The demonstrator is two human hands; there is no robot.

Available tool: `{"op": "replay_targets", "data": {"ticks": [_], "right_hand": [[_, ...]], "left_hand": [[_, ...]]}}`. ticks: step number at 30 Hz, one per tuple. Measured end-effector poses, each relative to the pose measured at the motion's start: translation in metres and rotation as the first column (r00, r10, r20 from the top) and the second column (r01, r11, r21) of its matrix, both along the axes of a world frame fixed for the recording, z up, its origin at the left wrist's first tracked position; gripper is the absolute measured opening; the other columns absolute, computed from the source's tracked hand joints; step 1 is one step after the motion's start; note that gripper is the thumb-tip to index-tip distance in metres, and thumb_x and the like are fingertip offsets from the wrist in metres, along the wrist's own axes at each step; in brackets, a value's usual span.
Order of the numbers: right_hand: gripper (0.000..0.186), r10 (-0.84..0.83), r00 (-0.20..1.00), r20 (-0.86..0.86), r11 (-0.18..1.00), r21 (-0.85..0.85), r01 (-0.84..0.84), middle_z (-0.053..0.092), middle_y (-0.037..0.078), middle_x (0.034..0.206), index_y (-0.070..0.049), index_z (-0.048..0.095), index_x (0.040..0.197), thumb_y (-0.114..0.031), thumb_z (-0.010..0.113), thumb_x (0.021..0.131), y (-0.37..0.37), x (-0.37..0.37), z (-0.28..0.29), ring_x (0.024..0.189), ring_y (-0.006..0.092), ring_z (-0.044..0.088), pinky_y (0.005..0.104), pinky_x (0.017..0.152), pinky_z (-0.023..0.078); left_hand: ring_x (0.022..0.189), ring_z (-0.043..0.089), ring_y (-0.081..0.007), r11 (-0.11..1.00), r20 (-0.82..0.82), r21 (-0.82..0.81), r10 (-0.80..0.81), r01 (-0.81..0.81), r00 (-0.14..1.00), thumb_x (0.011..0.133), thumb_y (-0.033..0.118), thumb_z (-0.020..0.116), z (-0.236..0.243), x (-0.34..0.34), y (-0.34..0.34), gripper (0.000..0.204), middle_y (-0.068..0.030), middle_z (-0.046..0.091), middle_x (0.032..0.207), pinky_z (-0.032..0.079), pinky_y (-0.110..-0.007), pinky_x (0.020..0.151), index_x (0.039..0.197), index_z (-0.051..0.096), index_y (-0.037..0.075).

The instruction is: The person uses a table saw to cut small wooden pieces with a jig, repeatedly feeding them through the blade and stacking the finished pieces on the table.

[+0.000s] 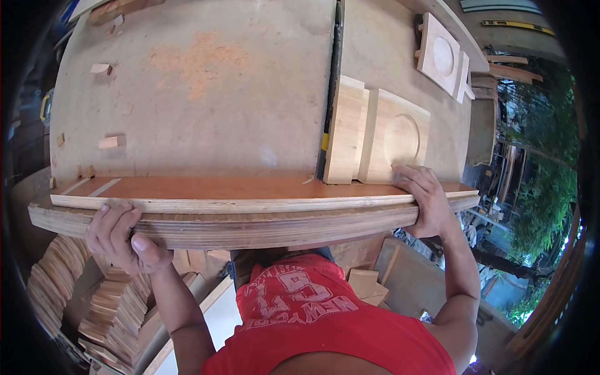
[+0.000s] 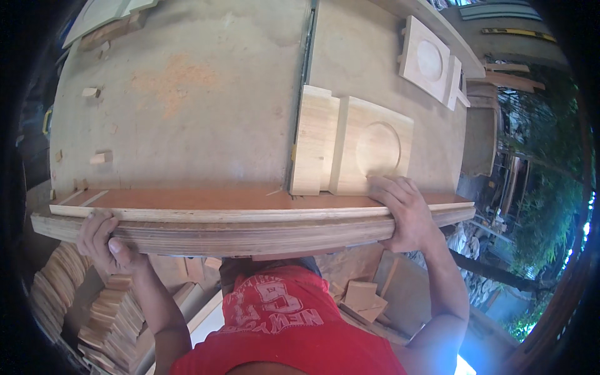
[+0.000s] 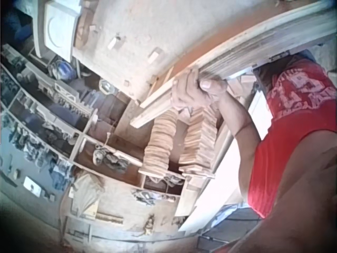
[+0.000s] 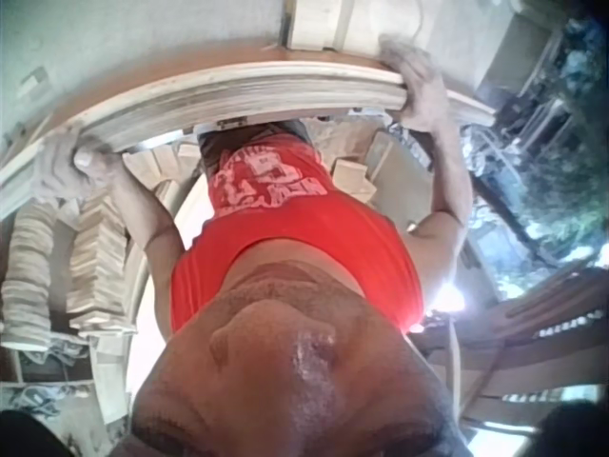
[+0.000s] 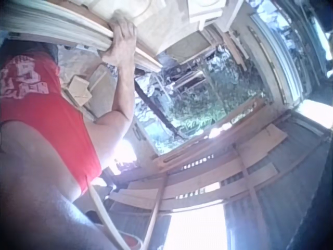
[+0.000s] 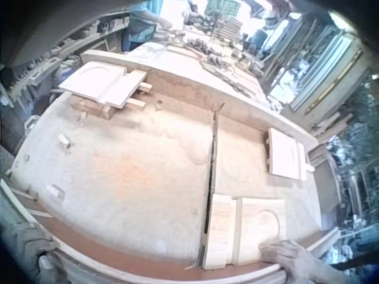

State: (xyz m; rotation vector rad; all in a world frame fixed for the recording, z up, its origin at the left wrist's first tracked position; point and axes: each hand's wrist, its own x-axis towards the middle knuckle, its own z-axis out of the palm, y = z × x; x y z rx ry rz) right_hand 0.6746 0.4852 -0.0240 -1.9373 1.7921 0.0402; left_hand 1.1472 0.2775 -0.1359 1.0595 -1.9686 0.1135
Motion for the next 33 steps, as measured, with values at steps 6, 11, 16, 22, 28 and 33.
{"op": "replay_targets", "data": {"ticks": [6,11,16,22,28,33], "right_hand": [[0.072,-0.034,0.999,-0.006,0.999,-0.021,0.034,0.062,0.020,0.143,-0.002,0.068,0.119,-0.019,0.084,0.051,0.000,0.002,0.001,0.122,0.0426,0.062,0.0521,0.105,0.047],[0.070,-0.048,0.999,-0.002,0.998,-0.032,0.048,0.063,0.020,0.142,-0.002,0.068,0.117,-0.018,0.084,0.052,0.001,0.003,-0.001,0.120,0.0423,0.063,0.0516,0.101,0.049],[0.069,-0.040,0.999,0.019,0.997,-0.068,0.042,0.065,0.021,0.141,0.001,0.069,0.116,-0.016,0.083,0.051,0.004,0.000,-0.006,0.118,0.0416,0.064,0.0510,0.100,0.049],[0.070,-0.073,0.997,0.020,0.996,-0.048,0.074,0.067,0.023,0.139,0.002,0.070,0.116,-0.016,0.083,0.049,0.005,-0.001,-0.006,0.118,0.0416,0.064,0.0512,0.101,0.049],[0.073,-0.060,0.998,0.018,0.997,-0.049,0.061,0.067,0.022,0.140,0.003,0.070,0.117,-0.019,0.083,0.048,0.004,-0.006,-0.006,0.120,0.0418,0.063,0.0521,0.103,0.048],[0.073,-0.054,0.999,0.002,0.998,-0.022,0.054,0.068,0.022,0.139,0.003,0.071,0.117,-0.020,0.084,0.048,0.000,-0.001,-0.001,0.121,0.0420,0.063,0.0527,0.102,0.048]], "left_hand": [[0.103,0.064,-0.0295,1.000,0.022,-0.020,-0.002,0.003,1.000,0.103,0.035,0.044,0.000,-0.001,0.000,0.042,-0.0110,0.074,0.094,0.049,-0.046,0.101,0.092,0.072,0.006],[0.102,0.065,-0.0310,1.000,0.034,-0.031,0.003,-0.002,0.999,0.103,0.032,0.043,-0.002,0.005,-0.003,0.043,-0.0140,0.074,0.094,0.051,-0.050,0.102,0.093,0.072,0.003],[0.101,0.066,-0.0316,0.999,-0.008,-0.018,-0.031,0.031,0.999,0.103,0.031,0.043,-0.007,0.013,-0.002,0.043,-0.0154,0.074,0.094,0.052,-0.052,0.103,0.093,0.072,0.001],[0.099,0.067,-0.0316,0.999,-0.035,-0.025,-0.046,0.045,0.998,0.103,0.031,0.045,-0.010,0.014,-0.006,0.043,-0.0172,0.073,0.094,0.051,-0.051,0.103,0.093,0.072,-0.001],[0.101,0.065,-0.0308,0.999,-0.034,-0.013,-0.039,0.039,0.999,0.105,0.034,0.044,-0.006,0.009,-0.006,0.045,-0.0160,0.073,0.093,0.050,-0.052,0.105,0.093,0.072,0.000],[0.099,0.067,-0.0319,0.999,-0.017,-0.022,-0.034,0.033,0.999,0.104,0.031,0.044,-0.008,0.013,-0.006,0.044,-0.0185,0.073,0.095,0.053,-0.050,0.101,0.094,0.072,-0.002]]}}
